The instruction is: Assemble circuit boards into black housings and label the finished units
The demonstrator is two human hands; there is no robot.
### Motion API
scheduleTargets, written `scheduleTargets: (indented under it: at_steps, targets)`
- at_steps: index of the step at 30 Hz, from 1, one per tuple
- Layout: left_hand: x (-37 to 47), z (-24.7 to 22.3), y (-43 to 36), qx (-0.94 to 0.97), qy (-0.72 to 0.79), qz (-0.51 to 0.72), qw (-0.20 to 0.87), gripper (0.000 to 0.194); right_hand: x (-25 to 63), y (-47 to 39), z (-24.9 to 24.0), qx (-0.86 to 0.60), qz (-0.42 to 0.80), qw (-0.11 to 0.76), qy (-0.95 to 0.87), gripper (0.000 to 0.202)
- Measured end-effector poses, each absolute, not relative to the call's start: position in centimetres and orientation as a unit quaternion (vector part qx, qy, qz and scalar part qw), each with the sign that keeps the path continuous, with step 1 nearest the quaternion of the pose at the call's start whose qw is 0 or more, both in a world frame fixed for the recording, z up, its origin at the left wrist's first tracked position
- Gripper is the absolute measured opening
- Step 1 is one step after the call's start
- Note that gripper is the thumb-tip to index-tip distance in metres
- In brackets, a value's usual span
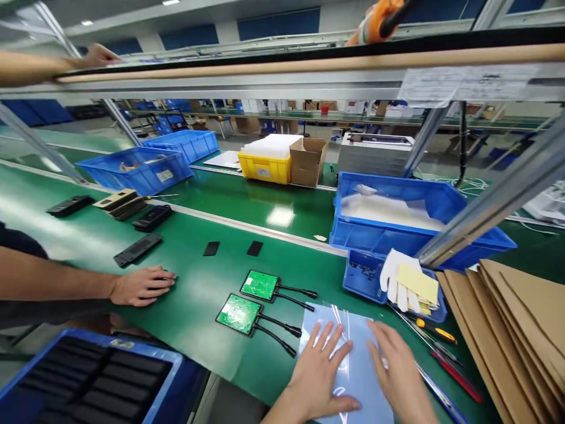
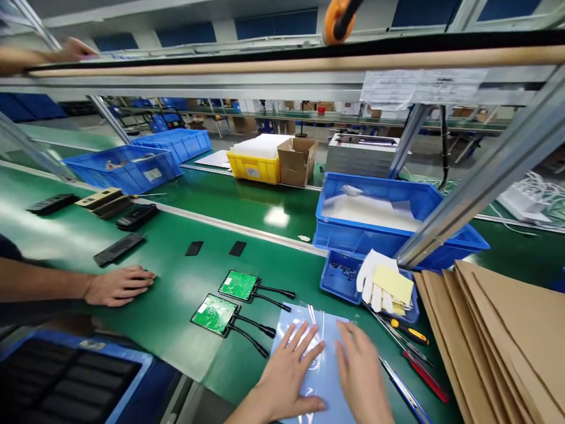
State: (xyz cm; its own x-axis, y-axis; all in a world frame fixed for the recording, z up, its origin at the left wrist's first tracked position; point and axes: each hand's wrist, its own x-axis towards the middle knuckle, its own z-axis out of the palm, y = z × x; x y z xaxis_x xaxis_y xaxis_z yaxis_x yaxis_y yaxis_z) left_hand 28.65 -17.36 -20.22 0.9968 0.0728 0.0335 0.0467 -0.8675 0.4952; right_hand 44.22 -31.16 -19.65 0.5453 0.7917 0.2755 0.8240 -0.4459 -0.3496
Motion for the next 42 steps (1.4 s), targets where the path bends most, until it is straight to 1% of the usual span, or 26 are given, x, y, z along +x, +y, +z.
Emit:
scheduleTargets:
  at_steps: [1,3,4,6,8,13,18,19,21,22,23,25,26,27,28,29,30,31,32,35,38,40,42]
  targets:
    - [28.6,-20.1,-17.4,0.966,0.025,0.031,0.255,0.091,43.1,-27.7,-18.5,-0.834,0.012,0.23,-0.502,0.037]
    - [28.4,-20.3,-17.5,0.968,0.006,0.038,0.247,0.089,40.7,-20.7,-16.8,-0.8,0.088,0.195,-0.561,0.045]
    - [28.4,-20.6,-17.5,0.97,-0.001,0.04,0.24,0.088,39.7,-17.4,-16.2,-0.781,0.106,0.167,-0.593,0.055]
    - [28.5,-22.0,-17.6,0.974,0.001,0.039,0.223,0.085,38.1,-12.2,-15.8,-0.757,0.112,0.158,-0.623,0.081]
    - [28.8,-23.9,-17.6,0.978,0.022,0.032,0.205,0.08,37.3,-9.0,-16.1,-0.746,0.122,0.147,-0.638,0.092]
    - [29.8,-28.1,-17.6,0.98,0.036,0.021,0.194,0.077,36.2,-6.8,-16.5,-0.777,0.131,0.128,-0.603,0.099]
    - [29.7,-28.6,-17.1,0.98,0.029,0.031,0.197,0.073,35.7,-4.9,-15.4,-0.874,0.127,0.138,-0.448,0.098]
    - [29.7,-28.3,-16.9,0.979,0.015,0.032,0.201,0.076,35.6,-4.2,-15.4,-0.891,0.132,0.146,-0.408,0.099]
    - [29.7,-27.7,-16.7,0.979,-0.009,0.047,0.201,0.092,35.4,-2.9,-15.5,-0.914,0.149,0.166,-0.338,0.107]
    - [29.8,-27.4,-16.6,0.979,-0.019,0.065,0.192,0.1,35.4,-2.4,-15.7,-0.92,0.161,0.174,-0.311,0.111]
    - [29.8,-27.1,-16.5,0.98,-0.025,0.091,0.176,0.103,35.5,-2.2,-15.9,-0.924,0.175,0.181,-0.287,0.116]
    - [29.9,-26.8,-16.3,0.979,-0.03,0.155,0.131,0.101,35.9,-3.1,-16.0,-0.921,0.209,0.21,-0.254,0.125]
    - [29.9,-26.7,-16.1,0.976,-0.036,0.185,0.107,0.098,36.3,-4.3,-15.9,-0.914,0.217,0.237,-0.248,0.125]
    - [29.9,-26.8,-15.9,0.973,-0.045,0.21,0.086,0.096,36.8,-6.2,-15.7,-0.905,0.219,0.27,-0.246,0.121]
    - [29.8,-26.9,-15.6,0.969,-0.053,0.229,0.07,0.092,37.4,-8.6,-15.6,-0.895,0.201,0.309,-0.252,0.108]
    - [29.7,-27.0,-15.3,0.967,-0.063,0.241,0.058,0.088,38.2,-11.4,-15.4,-0.886,0.17,0.352,-0.25,0.084]
    - [29.6,-27.1,-15.0,0.965,-0.073,0.246,0.047,0.084,39.0,-14.5,-15.4,-0.879,0.139,0.391,-0.234,0.052]
    - [29.4,-27.2,-14.7,0.965,-0.078,0.247,0.038,0.08,40.0,-17.6,-15.5,-0.881,0.099,0.41,-0.213,0.03]
    - [29.3,-27.3,-14.4,0.966,-0.079,0.246,0.03,0.078,40.9,-20.5,-15.8,-0.892,0.058,0.406,-0.191,0.032]
    - [29.1,-27.2,-14.1,0.967,-0.061,0.245,0.014,0.077,43.3,-26.7,-17.5,-0.909,0.029,0.384,-0.159,0.04]
    - [29.2,-26.6,-14.3,0.97,-0.048,0.239,0.008,0.077,43.8,-28.1,-19.7,-0.915,0.031,0.367,-0.164,0.042]
    - [29.3,-26.0,-14.3,0.973,-0.05,0.226,-0.006,0.078,43.3,-27.5,-20.8,-0.93,0.013,0.321,-0.177,0.045]
    - [29.3,-25.5,-14.3,0.974,-0.054,0.22,-0.024,0.077,42.6,-26.7,-21.4,-0.949,-0.018,0.249,-0.191,0.046]
